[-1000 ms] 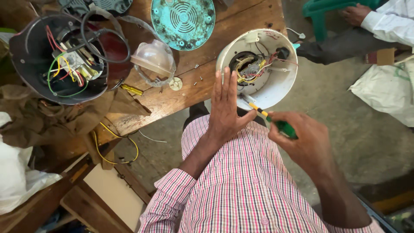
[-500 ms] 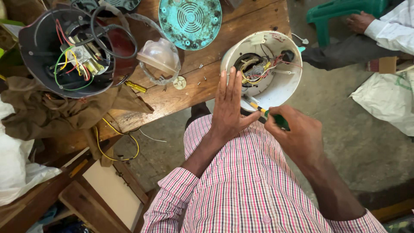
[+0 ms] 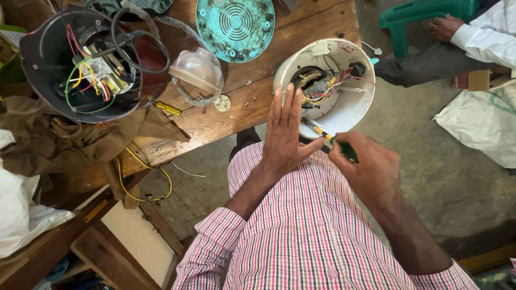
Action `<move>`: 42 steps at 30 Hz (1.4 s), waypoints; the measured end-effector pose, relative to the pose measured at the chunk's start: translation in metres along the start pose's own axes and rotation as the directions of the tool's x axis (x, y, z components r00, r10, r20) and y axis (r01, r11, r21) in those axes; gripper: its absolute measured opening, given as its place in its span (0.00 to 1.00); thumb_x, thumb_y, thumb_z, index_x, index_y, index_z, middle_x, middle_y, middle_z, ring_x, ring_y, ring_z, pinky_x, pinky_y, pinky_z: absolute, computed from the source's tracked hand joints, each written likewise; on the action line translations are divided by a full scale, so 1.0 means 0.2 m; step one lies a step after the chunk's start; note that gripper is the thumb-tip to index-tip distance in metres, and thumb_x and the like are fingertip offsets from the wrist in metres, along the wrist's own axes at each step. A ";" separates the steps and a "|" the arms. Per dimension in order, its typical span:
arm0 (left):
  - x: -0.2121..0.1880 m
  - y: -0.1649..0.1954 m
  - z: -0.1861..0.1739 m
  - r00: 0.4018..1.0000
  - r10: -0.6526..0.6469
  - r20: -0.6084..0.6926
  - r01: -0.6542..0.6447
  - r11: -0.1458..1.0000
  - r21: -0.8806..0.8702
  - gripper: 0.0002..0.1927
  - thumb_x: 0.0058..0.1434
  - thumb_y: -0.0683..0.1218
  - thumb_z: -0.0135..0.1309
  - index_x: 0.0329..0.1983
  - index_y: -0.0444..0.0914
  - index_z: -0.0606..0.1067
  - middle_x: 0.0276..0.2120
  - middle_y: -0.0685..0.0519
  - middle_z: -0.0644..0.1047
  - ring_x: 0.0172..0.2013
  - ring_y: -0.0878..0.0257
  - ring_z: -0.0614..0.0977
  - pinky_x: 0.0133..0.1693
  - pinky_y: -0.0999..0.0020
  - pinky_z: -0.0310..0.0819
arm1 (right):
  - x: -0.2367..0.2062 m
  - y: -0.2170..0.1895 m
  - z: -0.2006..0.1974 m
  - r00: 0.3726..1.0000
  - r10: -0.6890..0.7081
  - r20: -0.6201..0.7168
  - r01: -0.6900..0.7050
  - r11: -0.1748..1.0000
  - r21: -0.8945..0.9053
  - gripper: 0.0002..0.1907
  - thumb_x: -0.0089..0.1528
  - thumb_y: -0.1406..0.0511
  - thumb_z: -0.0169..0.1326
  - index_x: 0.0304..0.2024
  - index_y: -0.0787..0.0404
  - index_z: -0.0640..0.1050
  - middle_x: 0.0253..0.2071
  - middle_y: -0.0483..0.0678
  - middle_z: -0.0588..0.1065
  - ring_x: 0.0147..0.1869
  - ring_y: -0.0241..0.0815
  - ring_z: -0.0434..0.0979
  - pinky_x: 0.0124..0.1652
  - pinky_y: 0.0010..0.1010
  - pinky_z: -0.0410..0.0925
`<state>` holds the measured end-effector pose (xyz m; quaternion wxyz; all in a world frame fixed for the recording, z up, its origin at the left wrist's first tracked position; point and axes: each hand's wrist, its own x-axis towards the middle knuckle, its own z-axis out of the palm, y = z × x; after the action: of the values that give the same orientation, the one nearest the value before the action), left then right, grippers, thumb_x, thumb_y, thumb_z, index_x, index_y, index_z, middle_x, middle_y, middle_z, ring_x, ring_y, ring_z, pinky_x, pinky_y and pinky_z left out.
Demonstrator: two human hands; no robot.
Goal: The person uses a screwdriver to adjust and tighten connections inside a disassembled white appliance housing. They manipulate internal wires and components with both hands, occasionally repositioning the housing on the workbench.
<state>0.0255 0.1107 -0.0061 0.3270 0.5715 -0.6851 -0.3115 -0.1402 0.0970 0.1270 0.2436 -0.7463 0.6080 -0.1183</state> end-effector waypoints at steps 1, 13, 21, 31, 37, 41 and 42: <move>0.00 0.00 0.00 1.000 -0.003 0.003 0.003 1.000 -0.007 0.61 0.57 0.62 0.66 0.79 0.32 0.44 0.78 0.38 0.45 0.79 0.40 0.42 0.77 0.46 0.39 | 0.00 0.00 0.00 1.000 0.001 -0.004 -0.001 1.000 0.004 0.10 0.60 0.67 0.64 0.42 0.62 0.79 0.37 0.51 0.81 0.37 0.46 0.83 0.37 0.34 0.73; 0.01 0.00 -0.01 1.000 -0.001 0.006 0.001 1.000 -0.003 0.61 0.56 0.61 0.67 0.79 0.32 0.45 0.78 0.39 0.44 0.79 0.41 0.41 0.78 0.46 0.39 | 0.01 -0.04 0.00 1.000 -0.008 -0.022 0.008 1.000 0.000 0.09 0.61 0.67 0.64 0.42 0.62 0.78 0.38 0.51 0.80 0.37 0.45 0.83 0.37 0.34 0.73; 0.00 0.00 -0.01 1.000 -0.013 0.010 0.013 1.000 -0.008 0.60 0.55 0.60 0.67 0.79 0.32 0.45 0.78 0.40 0.45 0.79 0.42 0.42 0.78 0.47 0.39 | 0.03 -0.01 0.01 0.990 -0.110 0.084 0.116 0.991 -0.068 0.10 0.58 0.69 0.62 0.41 0.61 0.78 0.42 0.50 0.80 0.45 0.49 0.80 0.43 0.38 0.73; 0.01 0.01 0.00 1.000 -0.015 -0.003 0.015 1.000 0.008 0.59 0.57 0.62 0.66 0.79 0.32 0.46 0.78 0.40 0.47 0.79 0.42 0.43 0.78 0.47 0.40 | 0.01 0.00 -0.01 0.997 -0.061 0.036 0.064 0.995 -0.074 0.09 0.58 0.68 0.62 0.41 0.61 0.81 0.44 0.49 0.80 0.48 0.47 0.81 0.46 0.37 0.73; 0.01 0.01 -0.01 1.000 -0.016 -0.002 0.016 1.000 0.003 0.59 0.57 0.62 0.66 0.79 0.33 0.46 0.78 0.40 0.47 0.79 0.42 0.43 0.78 0.47 0.40 | 0.06 0.00 -0.01 0.984 -0.159 0.076 0.167 0.980 -0.112 0.09 0.56 0.67 0.62 0.39 0.60 0.81 0.44 0.48 0.81 0.48 0.48 0.81 0.47 0.38 0.73; 0.01 0.00 0.00 1.000 -0.021 0.016 0.021 1.000 0.004 0.60 0.55 0.61 0.66 0.79 0.33 0.45 0.78 0.39 0.47 0.78 0.41 0.43 0.77 0.47 0.40 | 0.08 -0.02 0.00 0.984 -0.034 0.173 0.063 0.984 -0.166 0.09 0.58 0.64 0.62 0.39 0.61 0.82 0.39 0.50 0.80 0.42 0.50 0.80 0.40 0.41 0.72; 0.01 0.00 0.00 1.000 -0.021 0.013 0.021 1.000 0.004 0.60 0.55 0.61 0.66 0.79 0.33 0.45 0.78 0.39 0.47 0.78 0.41 0.44 0.77 0.46 0.40 | 0.09 -0.02 0.00 0.980 0.014 0.198 0.023 0.983 -0.184 0.10 0.59 0.63 0.62 0.39 0.61 0.82 0.38 0.50 0.80 0.39 0.50 0.80 0.38 0.41 0.72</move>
<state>0.0260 0.1089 -0.0066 0.3181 0.5772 -0.6819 -0.3172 -0.1323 0.0805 0.1260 0.2323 -0.7752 0.5874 0.0130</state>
